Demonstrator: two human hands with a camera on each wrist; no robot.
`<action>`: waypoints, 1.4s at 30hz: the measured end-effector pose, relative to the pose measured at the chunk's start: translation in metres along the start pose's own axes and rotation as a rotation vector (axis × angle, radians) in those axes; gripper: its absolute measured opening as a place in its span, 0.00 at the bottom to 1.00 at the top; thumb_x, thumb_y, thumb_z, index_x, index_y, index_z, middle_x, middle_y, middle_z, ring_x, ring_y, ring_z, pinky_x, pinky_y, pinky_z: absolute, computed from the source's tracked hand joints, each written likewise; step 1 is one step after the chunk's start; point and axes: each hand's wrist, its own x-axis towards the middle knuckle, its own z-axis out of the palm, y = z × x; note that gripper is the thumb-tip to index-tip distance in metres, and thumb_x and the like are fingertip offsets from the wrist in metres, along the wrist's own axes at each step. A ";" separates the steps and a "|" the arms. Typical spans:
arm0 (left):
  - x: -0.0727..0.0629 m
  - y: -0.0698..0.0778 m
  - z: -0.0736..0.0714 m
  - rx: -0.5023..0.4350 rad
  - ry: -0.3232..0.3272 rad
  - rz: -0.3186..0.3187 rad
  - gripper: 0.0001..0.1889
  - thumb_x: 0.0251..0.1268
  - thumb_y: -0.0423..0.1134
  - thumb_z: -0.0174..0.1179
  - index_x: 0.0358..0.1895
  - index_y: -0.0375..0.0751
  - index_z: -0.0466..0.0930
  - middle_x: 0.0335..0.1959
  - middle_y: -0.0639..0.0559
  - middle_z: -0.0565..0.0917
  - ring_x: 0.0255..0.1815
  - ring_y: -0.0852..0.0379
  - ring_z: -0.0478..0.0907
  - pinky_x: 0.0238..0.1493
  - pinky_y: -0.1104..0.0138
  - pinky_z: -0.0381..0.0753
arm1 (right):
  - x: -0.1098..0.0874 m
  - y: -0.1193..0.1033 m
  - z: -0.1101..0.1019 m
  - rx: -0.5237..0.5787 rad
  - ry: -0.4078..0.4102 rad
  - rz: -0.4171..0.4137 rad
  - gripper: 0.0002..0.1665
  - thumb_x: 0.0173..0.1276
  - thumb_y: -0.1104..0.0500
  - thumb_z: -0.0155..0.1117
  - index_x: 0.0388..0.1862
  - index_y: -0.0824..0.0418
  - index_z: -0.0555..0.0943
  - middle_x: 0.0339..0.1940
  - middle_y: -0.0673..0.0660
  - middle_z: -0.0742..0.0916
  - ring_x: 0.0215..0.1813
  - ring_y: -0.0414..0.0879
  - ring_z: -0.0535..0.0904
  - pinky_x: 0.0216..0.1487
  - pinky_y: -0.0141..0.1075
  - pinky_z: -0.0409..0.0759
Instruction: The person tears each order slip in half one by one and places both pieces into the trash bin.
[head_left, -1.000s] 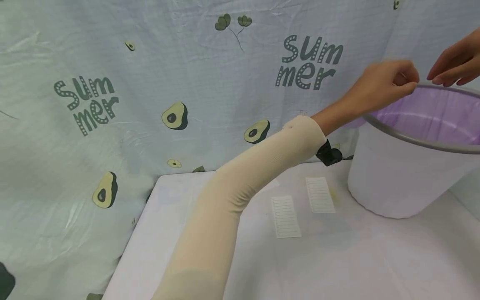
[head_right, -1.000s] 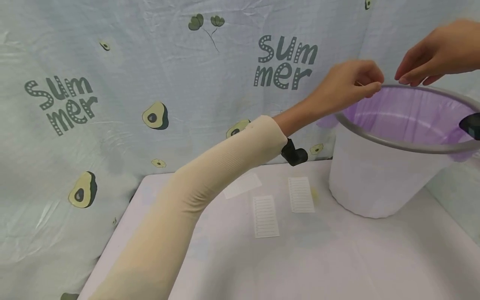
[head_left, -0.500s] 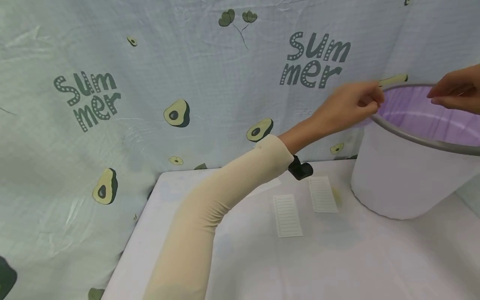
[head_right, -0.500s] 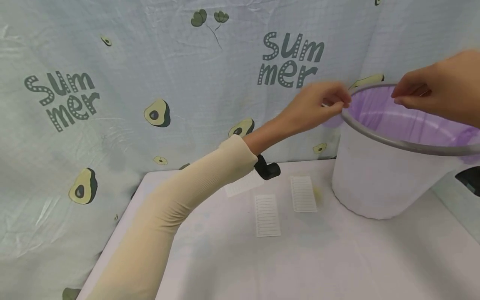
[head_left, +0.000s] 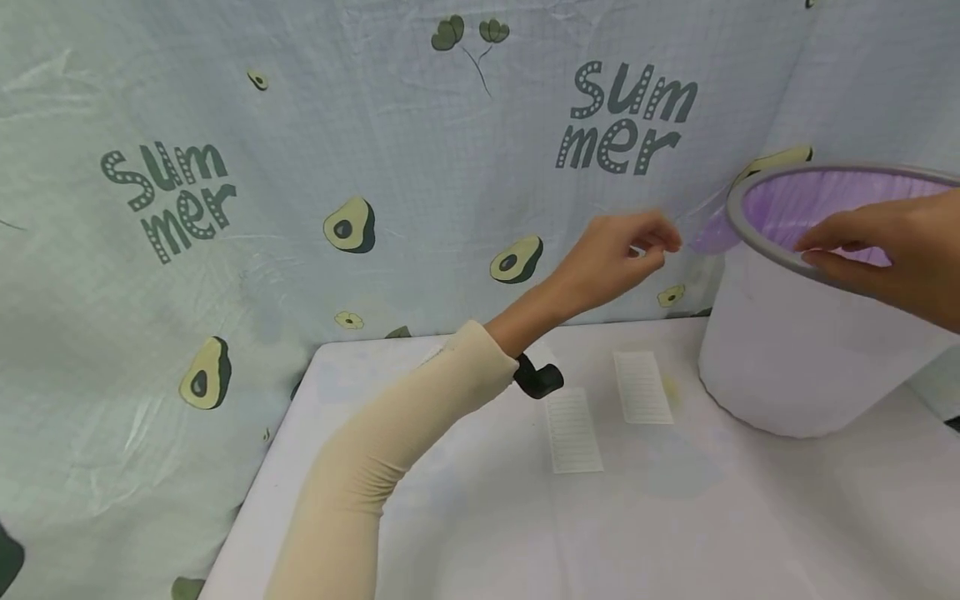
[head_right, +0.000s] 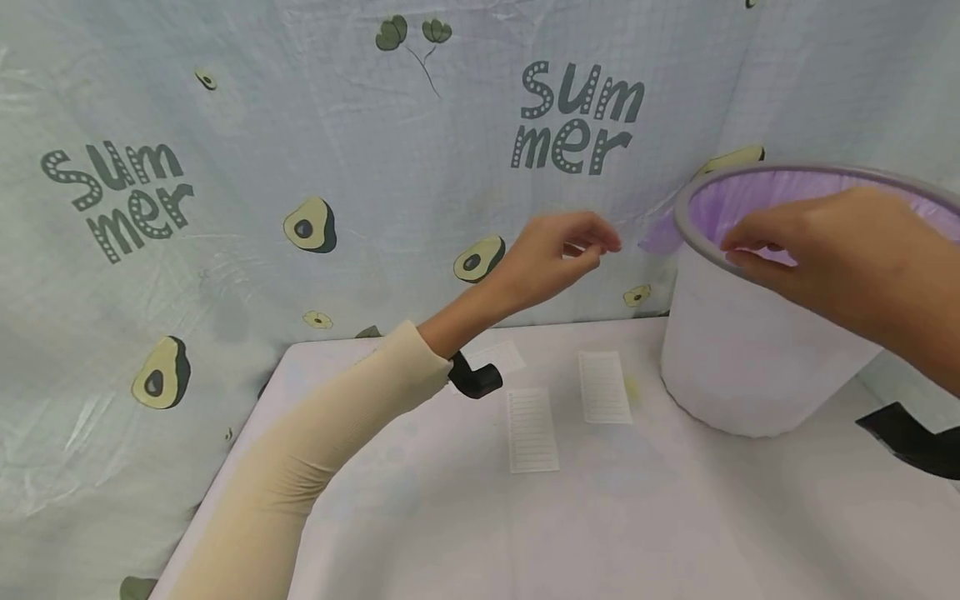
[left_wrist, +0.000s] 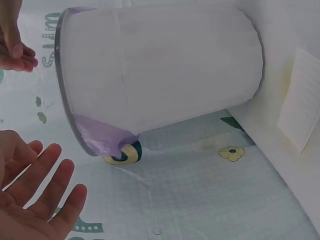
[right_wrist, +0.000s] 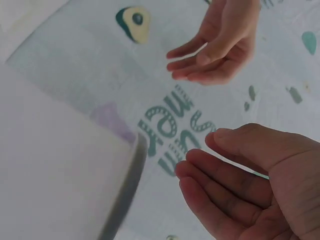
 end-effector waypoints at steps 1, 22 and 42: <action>-0.004 -0.002 0.001 -0.009 0.004 -0.007 0.12 0.74 0.28 0.52 0.51 0.38 0.84 0.49 0.50 0.87 0.49 0.64 0.81 0.53 0.80 0.75 | -0.001 -0.006 0.001 -0.011 0.017 -0.020 0.50 0.75 0.25 0.30 0.35 0.62 0.87 0.26 0.60 0.90 0.22 0.44 0.84 0.20 0.16 0.66; -0.070 -0.027 0.013 -0.265 0.103 -0.030 0.13 0.75 0.27 0.51 0.52 0.37 0.84 0.50 0.47 0.87 0.49 0.64 0.83 0.55 0.74 0.80 | -0.025 -0.046 0.042 0.001 -0.141 0.000 0.13 0.48 0.60 0.84 0.33 0.57 0.89 0.25 0.52 0.90 0.22 0.47 0.84 0.15 0.33 0.74; -0.124 -0.049 0.014 -0.236 0.137 -0.071 0.14 0.74 0.25 0.50 0.52 0.36 0.84 0.50 0.46 0.87 0.51 0.58 0.84 0.58 0.71 0.80 | -0.050 -0.070 0.110 0.225 -0.051 -0.096 0.40 0.80 0.33 0.30 0.37 0.53 0.87 0.34 0.49 0.91 0.30 0.44 0.88 0.25 0.36 0.84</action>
